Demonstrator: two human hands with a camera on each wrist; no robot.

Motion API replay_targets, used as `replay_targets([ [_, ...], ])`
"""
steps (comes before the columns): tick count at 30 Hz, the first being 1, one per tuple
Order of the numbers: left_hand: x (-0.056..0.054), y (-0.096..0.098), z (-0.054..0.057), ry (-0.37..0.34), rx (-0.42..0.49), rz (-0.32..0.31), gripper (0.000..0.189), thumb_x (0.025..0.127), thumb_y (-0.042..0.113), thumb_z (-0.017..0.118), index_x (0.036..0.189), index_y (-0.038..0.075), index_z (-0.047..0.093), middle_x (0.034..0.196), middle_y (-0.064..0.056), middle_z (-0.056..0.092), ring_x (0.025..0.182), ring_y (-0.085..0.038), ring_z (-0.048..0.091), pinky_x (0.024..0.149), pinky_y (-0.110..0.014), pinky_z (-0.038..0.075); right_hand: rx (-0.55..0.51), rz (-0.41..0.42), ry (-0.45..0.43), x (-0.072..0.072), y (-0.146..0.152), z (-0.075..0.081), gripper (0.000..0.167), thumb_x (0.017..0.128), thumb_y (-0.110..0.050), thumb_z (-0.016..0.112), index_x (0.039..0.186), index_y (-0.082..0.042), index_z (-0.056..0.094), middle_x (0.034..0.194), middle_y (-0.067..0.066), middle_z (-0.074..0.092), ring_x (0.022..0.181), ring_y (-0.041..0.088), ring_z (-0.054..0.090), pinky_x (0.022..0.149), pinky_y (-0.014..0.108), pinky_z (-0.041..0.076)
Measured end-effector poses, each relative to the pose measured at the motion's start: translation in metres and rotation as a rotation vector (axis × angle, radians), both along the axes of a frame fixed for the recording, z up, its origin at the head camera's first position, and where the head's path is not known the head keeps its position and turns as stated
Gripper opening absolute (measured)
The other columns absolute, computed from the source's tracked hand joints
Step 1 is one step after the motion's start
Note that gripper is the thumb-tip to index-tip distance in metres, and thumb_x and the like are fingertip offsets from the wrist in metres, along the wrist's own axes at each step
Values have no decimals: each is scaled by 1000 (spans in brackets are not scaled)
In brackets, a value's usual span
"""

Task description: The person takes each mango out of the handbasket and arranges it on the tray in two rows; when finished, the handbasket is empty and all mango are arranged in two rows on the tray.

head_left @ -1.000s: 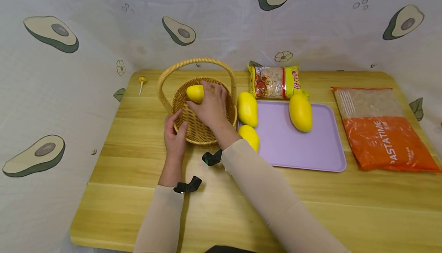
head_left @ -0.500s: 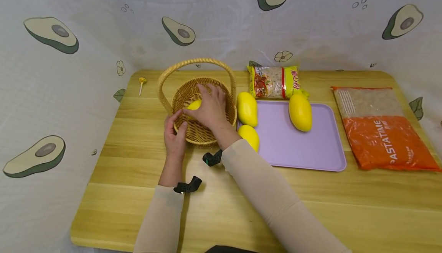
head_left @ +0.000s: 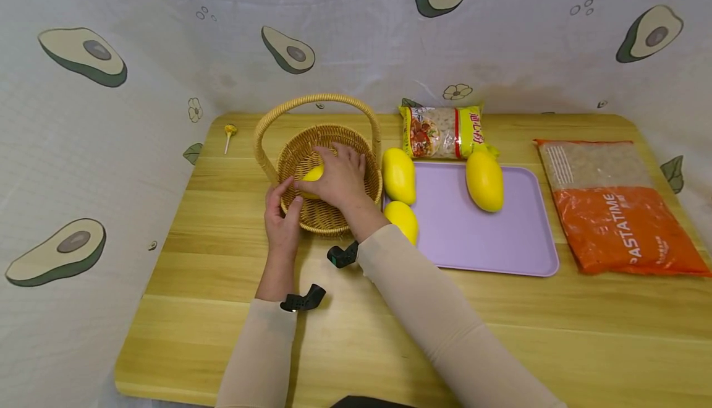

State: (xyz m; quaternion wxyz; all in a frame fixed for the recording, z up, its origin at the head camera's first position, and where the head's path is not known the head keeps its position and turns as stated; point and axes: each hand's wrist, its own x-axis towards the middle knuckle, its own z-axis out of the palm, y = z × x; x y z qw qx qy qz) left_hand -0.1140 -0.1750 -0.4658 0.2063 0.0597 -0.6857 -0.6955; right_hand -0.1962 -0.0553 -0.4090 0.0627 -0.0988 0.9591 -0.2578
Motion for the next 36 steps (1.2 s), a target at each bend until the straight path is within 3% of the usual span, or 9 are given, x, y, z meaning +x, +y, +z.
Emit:
replay_targets([
  [9,2,0,-1,-45,-12,15,41,94,3,59,134,1,62,158,-14,41,157,-24,19,129,-45,11,24,14,-15,0,0,0,84,81,-78,65,148,-29,54,158,7,43,149,36,33,124,65,14],
  [20,2,0,-1,-71,-16,16,41,95,6,58,136,2,61,158,-15,42,160,-31,6,130,-47,6,57,22,-17,0,0,1,73,85,-75,63,139,-27,62,145,5,61,138,41,46,122,65,17],
  [24,1,0,-1,-73,-20,14,41,95,6,59,136,4,62,157,-13,43,159,-28,11,130,-46,8,49,13,-19,1,0,2,71,85,-74,62,138,-26,63,141,4,63,133,39,49,118,63,25],
  [30,0,0,0,-46,-11,-8,42,95,4,58,136,2,61,156,-14,42,153,-24,28,128,-44,17,-106,-64,2,2,2,3,70,88,-74,58,134,-22,66,131,4,69,123,32,61,102,58,44],
  [36,2,0,1,-83,-17,4,43,96,9,59,138,1,59,161,-11,37,157,-25,20,129,-46,13,-394,-161,-18,0,6,7,69,95,-71,50,132,-14,66,131,10,67,118,29,64,99,45,53],
])
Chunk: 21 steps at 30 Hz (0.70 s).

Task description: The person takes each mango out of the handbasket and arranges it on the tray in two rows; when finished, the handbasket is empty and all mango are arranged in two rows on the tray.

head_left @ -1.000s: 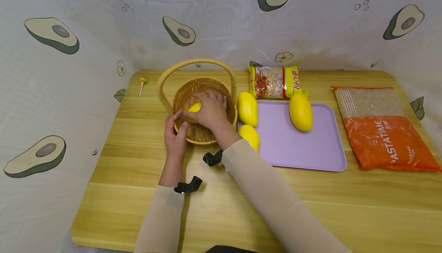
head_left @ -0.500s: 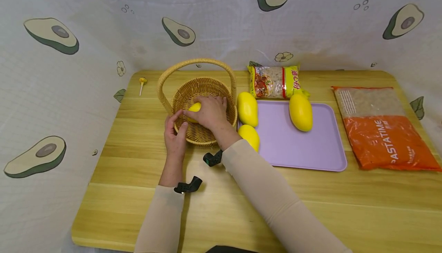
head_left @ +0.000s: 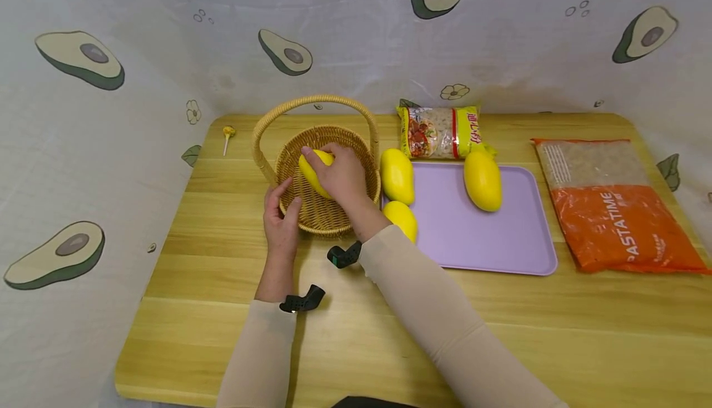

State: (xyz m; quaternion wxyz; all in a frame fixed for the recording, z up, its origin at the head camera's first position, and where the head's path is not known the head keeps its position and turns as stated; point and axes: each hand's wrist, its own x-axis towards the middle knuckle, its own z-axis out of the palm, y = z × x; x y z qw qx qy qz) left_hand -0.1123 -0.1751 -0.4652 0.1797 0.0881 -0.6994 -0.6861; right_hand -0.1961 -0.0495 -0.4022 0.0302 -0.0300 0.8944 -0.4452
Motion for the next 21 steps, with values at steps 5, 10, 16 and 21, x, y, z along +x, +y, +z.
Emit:
replay_targets([
  [5,2,1,0,-31,-15,16,44,95,9,59,138,1,59,163,-11,36,159,-27,11,129,-47,9,-242,-48,-70,5,7,10,65,98,-72,40,124,-18,65,126,8,67,103,25,67,91,42,55],
  [10,2,1,2,-34,-27,35,43,94,9,59,137,4,61,162,-11,38,159,-28,12,130,-46,9,-477,2,-131,19,18,34,67,102,-67,31,133,-16,62,98,11,63,81,22,62,79,39,55],
  [16,3,0,0,-46,-17,22,44,95,10,58,139,6,60,165,-10,34,160,-27,10,130,-45,8,-508,120,-207,42,38,64,64,105,-60,34,144,-11,49,106,11,59,92,23,59,90,41,51],
  [21,4,1,0,-49,-9,6,45,95,10,57,140,4,59,166,-8,30,159,-24,10,130,-42,8,-448,242,-286,62,63,78,51,97,-39,58,139,-14,44,122,13,57,101,27,61,82,39,52],
])
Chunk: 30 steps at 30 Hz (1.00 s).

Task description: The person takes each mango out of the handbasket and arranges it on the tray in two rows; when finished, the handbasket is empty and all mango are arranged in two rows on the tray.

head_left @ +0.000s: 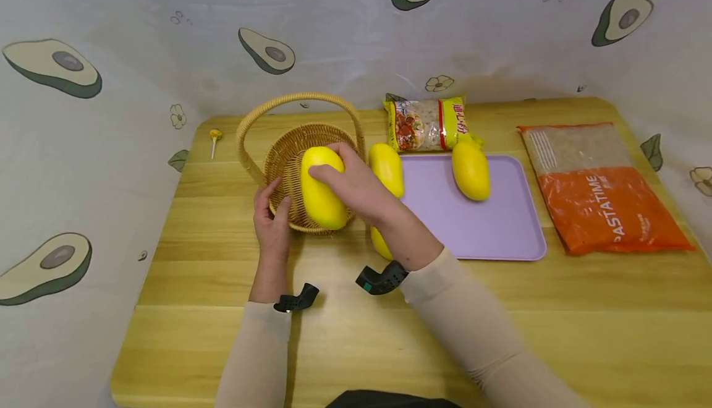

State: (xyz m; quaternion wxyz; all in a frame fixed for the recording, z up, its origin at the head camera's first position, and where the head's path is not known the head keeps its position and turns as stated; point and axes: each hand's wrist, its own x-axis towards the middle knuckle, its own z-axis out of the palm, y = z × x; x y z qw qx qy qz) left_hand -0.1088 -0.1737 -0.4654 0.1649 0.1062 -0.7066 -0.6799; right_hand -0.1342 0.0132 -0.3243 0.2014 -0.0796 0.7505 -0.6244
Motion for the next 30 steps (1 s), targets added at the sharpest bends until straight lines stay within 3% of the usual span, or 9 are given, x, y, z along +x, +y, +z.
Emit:
replay_targets([
  [3,0,0,0,17,5,-2,45,96,8,56,140,2,57,166,-10,30,159,-25,10,130,-43,8,73,92,13,8,20,2,59,91,-33,63,143,-15,40,127,16,55,104,30,61,83,41,53],
  [9,-1,0,-2,63,51,-17,44,96,4,55,140,-4,54,166,-13,27,160,-26,8,130,-43,7,351,284,107,23,70,2,66,88,-36,71,142,-19,36,129,16,58,98,28,62,82,38,53],
  [15,1,1,-2,73,60,-22,45,96,5,55,140,-6,53,167,-13,25,160,-26,6,130,-44,5,528,305,144,37,118,-1,65,89,-44,76,139,-23,40,127,15,61,97,25,63,81,37,52],
  [19,0,2,-2,78,62,-17,46,95,6,55,139,-6,54,166,-14,27,160,-28,7,130,-44,6,536,284,172,50,144,-1,54,96,-45,68,140,-27,44,121,12,64,99,23,62,81,37,49],
  [25,1,2,-2,57,68,-14,46,95,8,55,139,-3,55,168,-14,21,160,-29,4,130,-45,5,549,223,209,64,173,-10,49,107,-41,49,153,-28,41,148,15,54,126,38,56,99,61,48],
  [27,1,2,-1,47,67,-17,45,96,8,55,140,-3,54,169,-12,20,160,-27,3,130,-45,5,502,181,178,64,182,-18,50,109,-39,45,156,-25,37,146,19,53,122,39,59,96,59,52],
  [30,2,2,-1,39,70,-21,44,97,6,55,140,-3,54,169,-11,22,160,-25,3,130,-44,4,356,116,58,62,194,-30,53,110,-36,42,158,-19,30,129,26,56,102,32,64,81,45,59],
])
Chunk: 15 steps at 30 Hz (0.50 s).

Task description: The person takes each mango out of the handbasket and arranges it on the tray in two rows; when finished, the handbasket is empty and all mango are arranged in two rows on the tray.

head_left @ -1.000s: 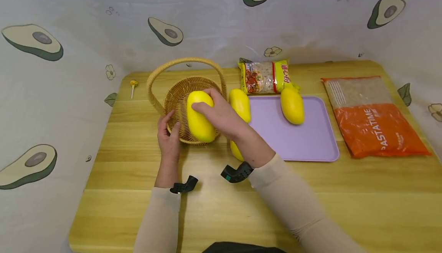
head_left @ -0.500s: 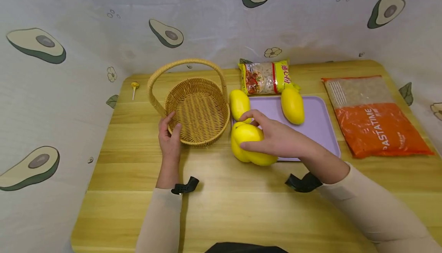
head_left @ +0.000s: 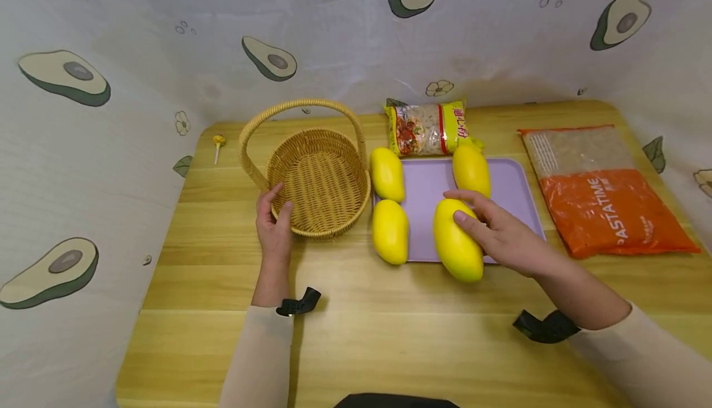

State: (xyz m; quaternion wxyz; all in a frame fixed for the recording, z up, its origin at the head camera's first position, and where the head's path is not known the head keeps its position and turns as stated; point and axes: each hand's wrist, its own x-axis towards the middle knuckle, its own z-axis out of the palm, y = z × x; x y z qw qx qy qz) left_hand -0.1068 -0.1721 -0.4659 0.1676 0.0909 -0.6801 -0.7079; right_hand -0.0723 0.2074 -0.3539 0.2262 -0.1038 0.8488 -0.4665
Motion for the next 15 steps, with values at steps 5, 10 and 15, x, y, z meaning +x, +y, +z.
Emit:
replay_targets([
  [5,1,0,-1,-1,5,-9,44,98,4,55,140,-5,53,167,-10,26,160,-23,5,130,-42,5,-96,-54,-108,-2,16,-14,63,108,-31,49,160,-15,18,123,30,51,94,26,64,76,35,60],
  [10,-1,-1,-2,28,-11,-13,44,98,4,54,140,-6,52,165,-10,30,159,-21,12,130,-41,9,59,-46,-77,-6,28,-21,77,101,-35,62,163,-20,18,139,32,41,103,34,62,81,37,57],
  [15,-1,-2,-3,51,-17,-10,43,97,3,54,139,-8,52,164,-12,32,159,-22,12,130,-43,9,189,-39,-71,-13,38,-28,84,99,-43,64,165,-24,16,145,32,37,108,40,62,81,37,53],
])
